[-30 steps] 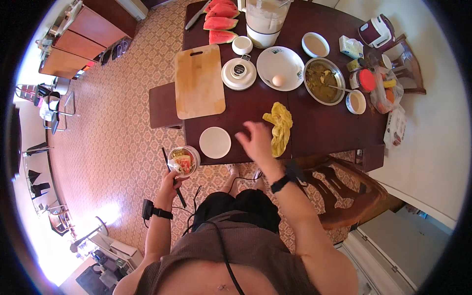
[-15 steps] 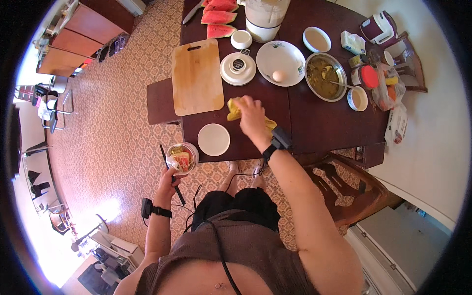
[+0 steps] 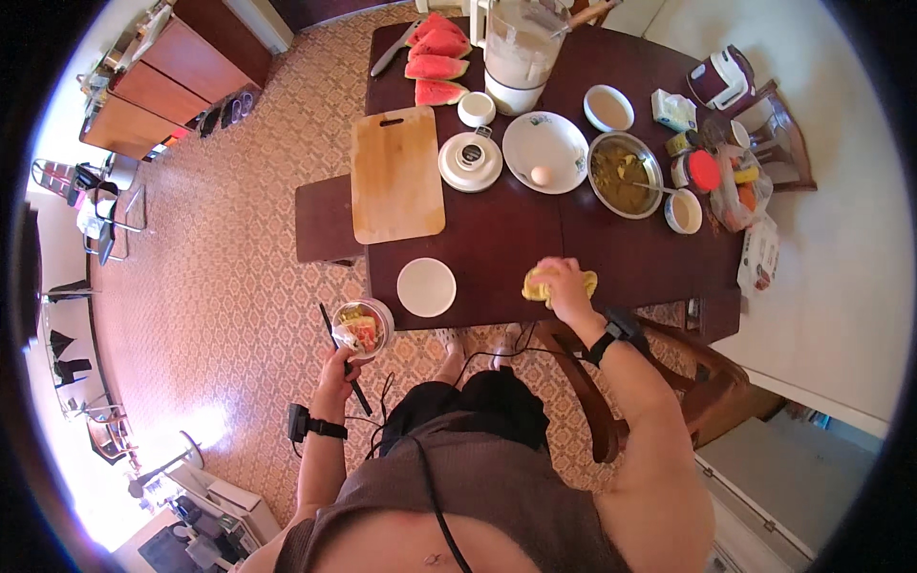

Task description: The person clears scraps from a dining table into a bowl and then wipes the table surface with a cloth. After clearing the table, the person carries the bowl and cloth to a kitchen sink and washes the bowl by hand.

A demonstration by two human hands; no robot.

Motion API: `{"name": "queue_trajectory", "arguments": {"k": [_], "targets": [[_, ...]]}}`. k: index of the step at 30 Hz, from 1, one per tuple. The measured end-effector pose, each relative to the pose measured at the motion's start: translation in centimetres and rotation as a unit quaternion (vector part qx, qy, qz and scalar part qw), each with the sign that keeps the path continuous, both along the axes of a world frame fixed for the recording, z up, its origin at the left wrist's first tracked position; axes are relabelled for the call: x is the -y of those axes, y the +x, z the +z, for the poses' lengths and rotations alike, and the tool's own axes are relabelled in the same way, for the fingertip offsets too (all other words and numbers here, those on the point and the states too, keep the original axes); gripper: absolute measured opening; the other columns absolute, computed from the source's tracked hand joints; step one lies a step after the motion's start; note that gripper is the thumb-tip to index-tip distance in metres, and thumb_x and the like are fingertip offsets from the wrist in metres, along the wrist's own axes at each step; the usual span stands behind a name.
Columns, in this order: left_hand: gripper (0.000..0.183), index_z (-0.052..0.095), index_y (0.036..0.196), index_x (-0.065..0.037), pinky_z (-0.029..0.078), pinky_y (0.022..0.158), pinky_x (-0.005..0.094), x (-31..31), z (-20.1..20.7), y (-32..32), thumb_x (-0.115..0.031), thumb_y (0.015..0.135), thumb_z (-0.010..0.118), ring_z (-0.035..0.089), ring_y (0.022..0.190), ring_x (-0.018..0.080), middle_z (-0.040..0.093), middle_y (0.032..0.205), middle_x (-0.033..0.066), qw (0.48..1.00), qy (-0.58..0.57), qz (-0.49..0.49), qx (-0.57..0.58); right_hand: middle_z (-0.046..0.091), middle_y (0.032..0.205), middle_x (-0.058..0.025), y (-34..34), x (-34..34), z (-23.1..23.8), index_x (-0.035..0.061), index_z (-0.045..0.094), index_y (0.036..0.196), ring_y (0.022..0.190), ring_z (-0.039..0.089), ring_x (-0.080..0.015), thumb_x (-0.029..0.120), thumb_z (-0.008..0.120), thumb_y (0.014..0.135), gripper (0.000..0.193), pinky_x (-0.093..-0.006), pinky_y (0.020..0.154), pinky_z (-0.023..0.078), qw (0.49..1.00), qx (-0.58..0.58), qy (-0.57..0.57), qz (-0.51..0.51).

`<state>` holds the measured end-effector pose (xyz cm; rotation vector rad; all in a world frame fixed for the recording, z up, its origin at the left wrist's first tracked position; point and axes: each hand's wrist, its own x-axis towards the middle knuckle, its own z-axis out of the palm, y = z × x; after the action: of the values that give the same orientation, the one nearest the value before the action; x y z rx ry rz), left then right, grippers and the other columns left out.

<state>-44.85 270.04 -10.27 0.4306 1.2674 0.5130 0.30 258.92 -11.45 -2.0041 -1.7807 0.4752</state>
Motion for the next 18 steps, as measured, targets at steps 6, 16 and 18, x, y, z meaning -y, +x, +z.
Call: {"name": "queue_trajectory", "arguments": {"k": [6,16,18], "targets": [[0.034,0.042,0.114,-0.002,0.025,0.032,0.0180,-0.1,1.0,0.4,-0.004,0.080,0.047,0.067,0.071,0.0261,0.057,0.101,0.0143,0.999,-0.031,0.007,-0.028,0.057,0.106,-0.0083,-2.6,-8.0,1.0,0.0138,0.065,0.090,0.102,0.050,-0.0272,-0.008,0.050,0.064,0.037,-0.0376,0.088,0.037,0.966,-0.162,0.161,-0.122],[0.036,0.043,0.115,-0.001,0.024,0.032,0.0176,-1.0,1.2,0.7,-0.004,0.080,0.049,0.066,0.068,0.0216,0.058,0.099,0.0135,1.000,0.007,-0.001,-0.026,0.051,0.116,-0.0020,-7.3,-7.0,-0.6,0.0156,0.064,0.097,0.109,0.044,-0.0260,0.005,0.057,0.068,0.032,-0.0457,0.091,0.034,0.999,-0.014,0.022,0.043],[0.036,0.043,0.115,-0.002,0.023,0.032,0.0177,-1.0,1.3,1.0,-0.004,0.080,0.049,0.066,0.068,0.0216,0.059,0.099,0.0135,1.000,0.008,0.005,-0.027,0.051,0.116,-0.0020,-6.0,-4.9,0.3,0.0156,0.064,0.096,0.110,0.044,-0.0261,0.006,0.058,0.068,0.030,-0.0452,0.091,0.034,0.999,-0.009,-0.003,0.047]]}}
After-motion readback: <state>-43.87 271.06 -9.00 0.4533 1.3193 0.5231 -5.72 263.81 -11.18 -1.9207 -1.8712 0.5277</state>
